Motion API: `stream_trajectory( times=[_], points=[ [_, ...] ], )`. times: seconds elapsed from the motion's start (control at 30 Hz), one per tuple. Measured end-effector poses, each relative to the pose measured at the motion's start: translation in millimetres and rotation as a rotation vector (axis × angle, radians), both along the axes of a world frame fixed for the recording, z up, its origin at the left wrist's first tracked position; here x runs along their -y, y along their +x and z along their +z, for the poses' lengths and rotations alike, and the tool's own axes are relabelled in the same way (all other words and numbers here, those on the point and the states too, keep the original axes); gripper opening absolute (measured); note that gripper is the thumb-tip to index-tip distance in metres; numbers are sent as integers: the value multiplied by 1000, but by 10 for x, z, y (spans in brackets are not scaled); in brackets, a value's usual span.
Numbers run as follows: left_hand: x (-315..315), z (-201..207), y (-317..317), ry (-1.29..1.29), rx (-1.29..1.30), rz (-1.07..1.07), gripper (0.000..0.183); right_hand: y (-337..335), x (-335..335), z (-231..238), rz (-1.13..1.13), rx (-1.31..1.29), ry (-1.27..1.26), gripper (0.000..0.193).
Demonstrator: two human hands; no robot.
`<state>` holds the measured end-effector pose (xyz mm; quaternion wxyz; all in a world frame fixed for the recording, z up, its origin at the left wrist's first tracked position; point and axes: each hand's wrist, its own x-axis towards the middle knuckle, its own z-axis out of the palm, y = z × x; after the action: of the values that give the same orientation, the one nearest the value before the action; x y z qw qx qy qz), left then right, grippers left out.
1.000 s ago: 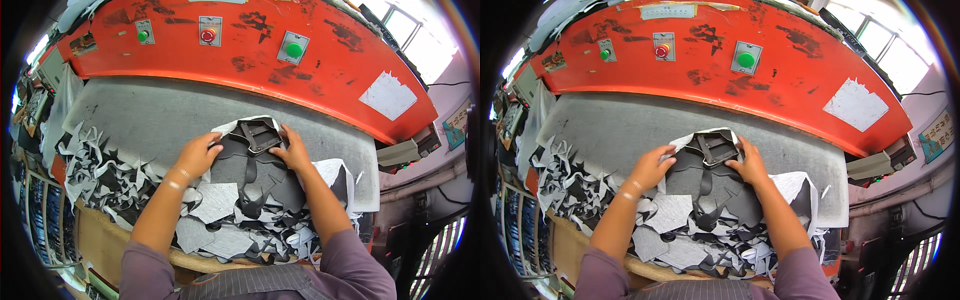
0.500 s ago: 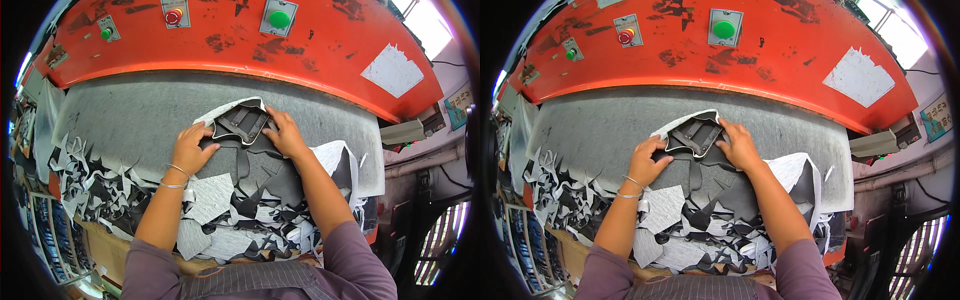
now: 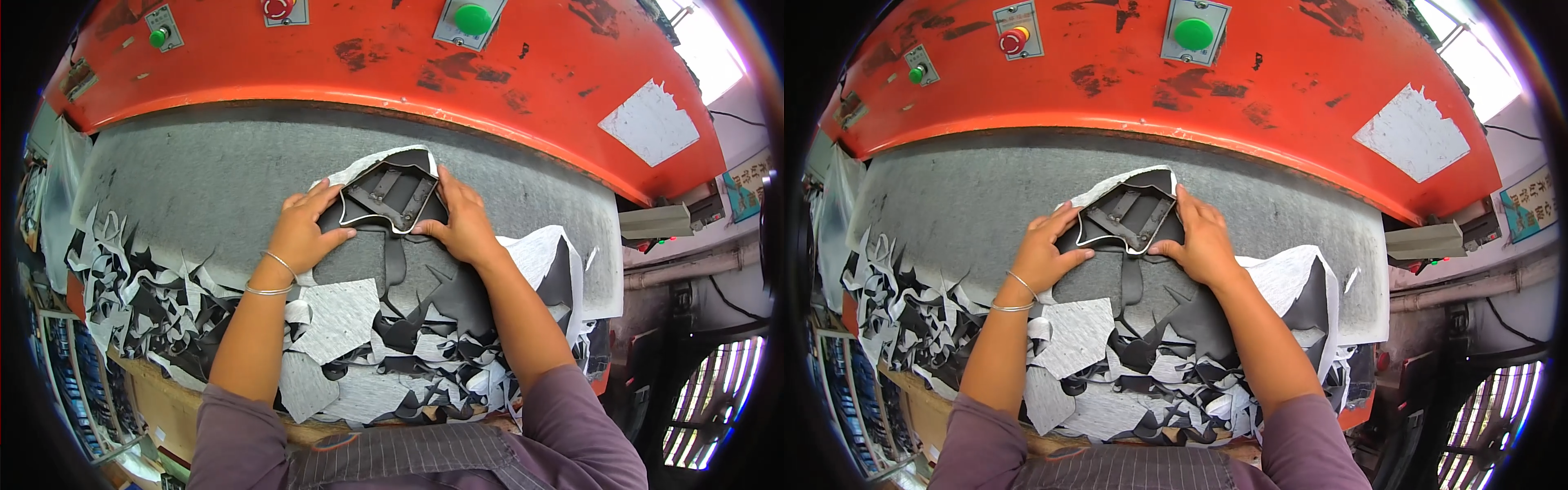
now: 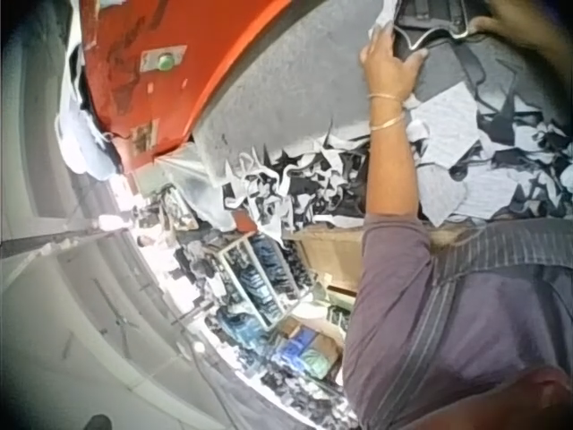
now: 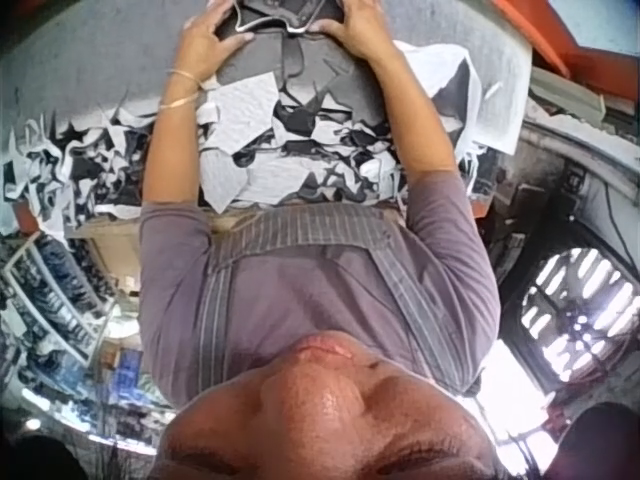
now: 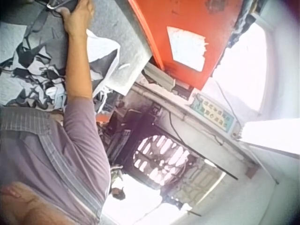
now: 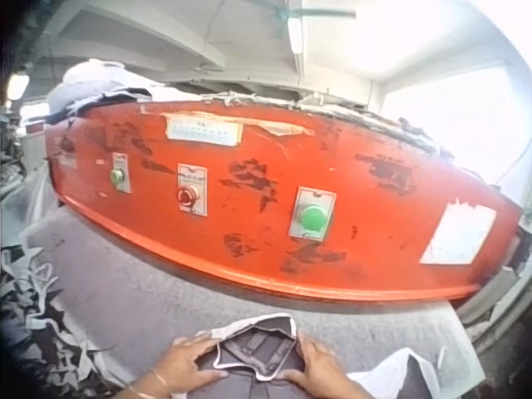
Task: Using a hydraulic press and a metal die to cut shapes out of leather material.
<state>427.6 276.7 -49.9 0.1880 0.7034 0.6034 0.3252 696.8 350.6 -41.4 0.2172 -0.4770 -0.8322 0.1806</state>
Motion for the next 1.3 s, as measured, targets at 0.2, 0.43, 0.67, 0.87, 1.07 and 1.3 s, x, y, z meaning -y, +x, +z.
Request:
stream_trajectory(
  times=[0.2,0.43,0.67,0.87,1.07,1.3],
  points=[
    [24,38,-2,-33,28,24,68,-16,31,-11,-25,58,71,95],
    [46,77,-45,-42,-1,8,67,-32,29,-8,-27,92,51,92],
    [155,71,-98,12,8,-52,68,-104,243,204,-80,227,0,84],
    [669,297,-617,63,132,64,53,25,1055,583,-192,265,184,71],
    [935,1336,-1787,988,154,761,24,-566,1507,1888,-166,-689,234,40],
    [1542,1660,-1826,465,11,368,32,-545,1691,2084,-247,-706,241,27]
  ],
)
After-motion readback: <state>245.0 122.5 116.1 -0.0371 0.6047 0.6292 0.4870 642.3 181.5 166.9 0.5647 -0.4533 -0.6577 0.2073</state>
